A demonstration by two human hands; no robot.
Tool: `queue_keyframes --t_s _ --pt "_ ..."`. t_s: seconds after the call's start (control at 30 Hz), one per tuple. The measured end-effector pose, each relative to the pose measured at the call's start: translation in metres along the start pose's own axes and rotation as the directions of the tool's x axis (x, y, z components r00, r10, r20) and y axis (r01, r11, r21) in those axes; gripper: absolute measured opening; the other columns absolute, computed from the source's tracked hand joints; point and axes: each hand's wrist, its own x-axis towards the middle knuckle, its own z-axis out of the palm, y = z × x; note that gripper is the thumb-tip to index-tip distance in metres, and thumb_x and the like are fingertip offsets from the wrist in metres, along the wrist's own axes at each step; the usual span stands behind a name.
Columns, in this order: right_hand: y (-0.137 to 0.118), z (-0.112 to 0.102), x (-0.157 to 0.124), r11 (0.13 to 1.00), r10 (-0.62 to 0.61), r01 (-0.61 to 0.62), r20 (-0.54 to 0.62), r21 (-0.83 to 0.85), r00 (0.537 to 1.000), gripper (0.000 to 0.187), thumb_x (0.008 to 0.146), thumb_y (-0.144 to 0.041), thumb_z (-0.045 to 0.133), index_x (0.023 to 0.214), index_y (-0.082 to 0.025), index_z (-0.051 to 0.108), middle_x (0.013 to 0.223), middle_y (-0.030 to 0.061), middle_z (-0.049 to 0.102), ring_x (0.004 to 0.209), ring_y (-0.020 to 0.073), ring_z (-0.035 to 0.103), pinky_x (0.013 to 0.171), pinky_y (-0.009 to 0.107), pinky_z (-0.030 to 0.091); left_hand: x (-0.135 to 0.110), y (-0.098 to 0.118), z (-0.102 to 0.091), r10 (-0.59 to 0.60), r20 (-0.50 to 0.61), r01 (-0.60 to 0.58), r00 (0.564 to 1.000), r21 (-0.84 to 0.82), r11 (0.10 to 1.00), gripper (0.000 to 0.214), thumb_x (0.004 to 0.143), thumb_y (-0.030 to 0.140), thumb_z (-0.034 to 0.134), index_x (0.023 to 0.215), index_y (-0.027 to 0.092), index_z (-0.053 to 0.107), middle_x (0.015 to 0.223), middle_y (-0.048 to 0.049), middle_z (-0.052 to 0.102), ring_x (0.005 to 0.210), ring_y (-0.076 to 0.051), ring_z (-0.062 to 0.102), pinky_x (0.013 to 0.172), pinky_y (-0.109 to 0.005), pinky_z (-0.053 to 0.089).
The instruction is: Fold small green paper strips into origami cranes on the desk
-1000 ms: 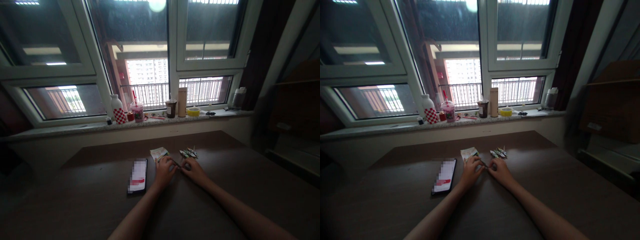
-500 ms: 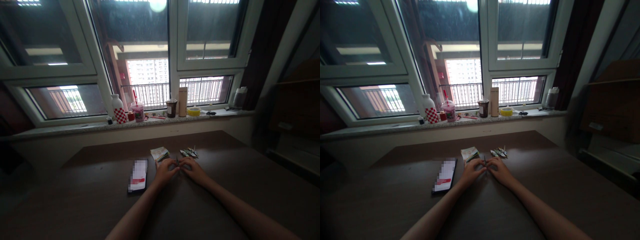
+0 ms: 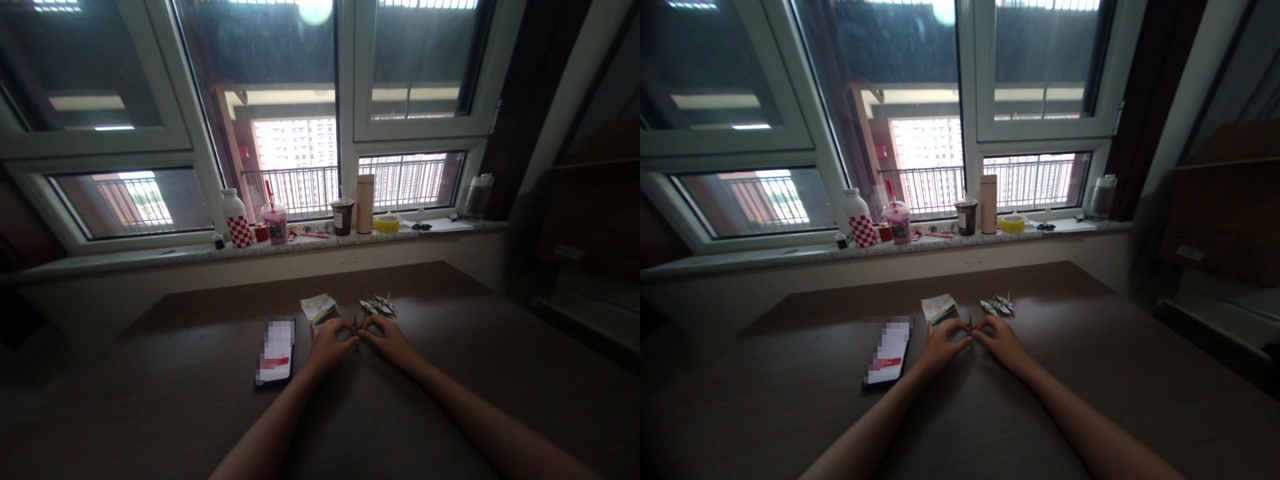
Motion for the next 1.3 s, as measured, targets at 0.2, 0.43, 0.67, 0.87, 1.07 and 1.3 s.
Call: queue_keyframes --t_s 0.2,0.43,0.67,0.87,1.07,1.3 --pt "0.001 0.001 0.002 1.0 0.016 -0.017 -0.009 -0.007 1.0 0.019 0.08 -0.041 0.064 0.078 -0.022 0.062 0.089 0.0044 0.068 0.092 0.0229 0.061 0.088 0.035 0.044 0.0 -0.002 0.001 0.02 0.008 -0.019 1.0 -0.03 0.999 0.025 0.076 0.038 0.07 0.098 0.026 0.072 0.117 -0.0046 0.07 0.12 -0.027 0.057 0.116 -0.052 0.024" --pt "0.004 0.002 0.001 1.0 0.006 -0.006 -0.009 -0.023 1.0 0.019 0.08 -0.04 0.064 0.08 -0.021 0.062 0.088 0.004 0.067 0.091 0.0223 0.061 0.087 0.034 0.044 0.0 -0.001 0.0 0.043 0.015 -0.042 0.999 -0.046 0.998 0.026 0.077 0.037 0.069 0.099 0.024 0.071 0.113 -0.0051 0.071 0.118 -0.026 0.058 0.114 -0.049 0.029" --pt "0.007 0.002 0.003 0.999 0.008 -0.009 -0.019 -0.031 1.0 0.02 0.081 -0.04 0.064 0.082 -0.021 0.063 0.089 0.0051 0.069 0.091 0.0229 0.063 0.086 0.035 0.046 0.001 0.001 0.0 -0.005 0.039 0.007 0.999 -0.042 0.999 0.025 0.076 0.037 0.071 0.098 0.025 0.069 0.114 -0.006 0.071 0.116 -0.026 0.059 0.117 -0.05 0.024" --pt "0.007 0.001 0.002 0.999 -0.002 0.003 -0.009 0.045 1.0 0.023 0.08 -0.035 0.063 0.097 -0.02 0.066 0.098 0.0075 0.071 0.096 0.023 0.065 0.092 0.038 0.047 0.0 0.001 0.0 -0.013 0.054 0.017 0.998 -0.057 0.998 0.025 0.081 0.033 0.065 0.105 0.026 0.063 0.119 -0.0053 0.071 0.12 -0.024 0.059 0.116 -0.062 -0.008" --pt "0.013 0.0 0.002 0.999 -0.037 0.036 -0.037 -0.015 0.999 0.031 0.08 -0.029 0.062 0.109 -0.02 0.069 0.107 0.0086 0.072 0.104 0.0248 0.063 0.097 0.043 0.045 0.001 -0.002 0.0 -0.004 0.103 0.01 0.995 -0.055 0.998 0.036 0.087 0.026 0.056 0.122 0.026 0.052 0.121 -0.0064 0.071 0.133 -0.023 0.048 0.111 -0.066 -0.017" --pt "0.016 -0.001 0.003 0.99 -0.122 0.125 0.042 -0.063 0.992 0.027 0.078 -0.017 0.062 0.099 -0.025 0.076 0.1 0.0071 0.072 0.1 0.0234 0.062 0.094 0.041 0.047 0.002 -0.006 0.003 0.002 0.048 -0.002 0.999 -0.006 1.0 0.043 0.083 0.013 0.056 0.123 0.028 0.055 0.127 -0.0055 0.067 0.135 -0.023 0.044 0.111 -0.066 -0.018"
